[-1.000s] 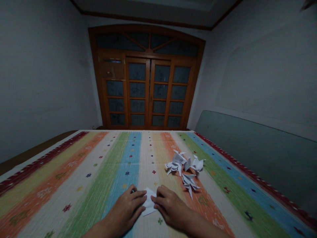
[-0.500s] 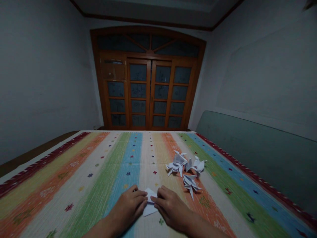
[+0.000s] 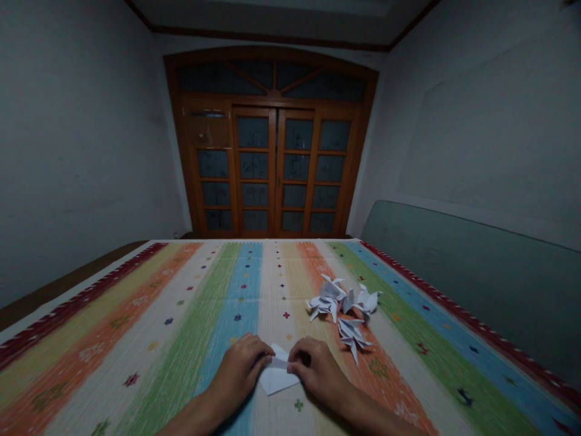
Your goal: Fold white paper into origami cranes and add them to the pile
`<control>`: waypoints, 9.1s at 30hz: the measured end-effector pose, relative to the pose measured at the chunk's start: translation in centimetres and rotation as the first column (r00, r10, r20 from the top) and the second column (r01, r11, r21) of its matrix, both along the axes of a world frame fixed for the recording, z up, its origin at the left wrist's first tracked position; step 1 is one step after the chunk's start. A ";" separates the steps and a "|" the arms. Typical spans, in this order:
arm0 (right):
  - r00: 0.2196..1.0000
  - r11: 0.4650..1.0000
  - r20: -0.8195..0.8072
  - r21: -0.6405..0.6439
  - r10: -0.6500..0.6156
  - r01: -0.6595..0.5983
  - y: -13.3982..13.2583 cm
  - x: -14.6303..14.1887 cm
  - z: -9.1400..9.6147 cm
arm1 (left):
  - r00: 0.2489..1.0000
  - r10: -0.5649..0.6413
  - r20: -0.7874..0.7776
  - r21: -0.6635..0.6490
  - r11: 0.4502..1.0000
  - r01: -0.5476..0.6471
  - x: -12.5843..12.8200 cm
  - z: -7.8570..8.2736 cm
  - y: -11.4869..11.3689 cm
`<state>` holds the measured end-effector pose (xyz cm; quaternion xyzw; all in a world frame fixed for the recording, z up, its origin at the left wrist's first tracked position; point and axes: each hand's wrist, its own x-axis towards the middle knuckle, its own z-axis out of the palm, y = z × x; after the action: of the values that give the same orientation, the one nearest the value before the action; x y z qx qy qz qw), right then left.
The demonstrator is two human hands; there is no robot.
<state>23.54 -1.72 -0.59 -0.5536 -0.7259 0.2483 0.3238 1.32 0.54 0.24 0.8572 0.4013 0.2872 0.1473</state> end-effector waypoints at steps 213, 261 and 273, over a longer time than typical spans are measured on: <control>0.754 0.769 0.496 0.235 0.430 -0.594 -1.0 1.1 0.5 | 0.938 -0.198 -0.283 0.127 0.962 0.242 -1.3 0.7 -2.8; 0.911 0.900 0.226 0.193 0.346 -0.390 -1.7 0.1 -0.2 | 0.930 -0.189 -0.317 0.263 0.924 0.277 -1.1 0.9 -2.8; 0.862 0.872 0.341 0.185 0.374 -0.452 -1.5 0.8 0.2 | 0.940 -0.197 -0.278 0.398 0.867 0.299 -1.1 0.1 -2.1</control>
<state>24.32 -3.26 -0.40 -0.3670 -0.8944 0.1302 0.2201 0.23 -1.58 0.36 0.9400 0.2272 0.2476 -0.0587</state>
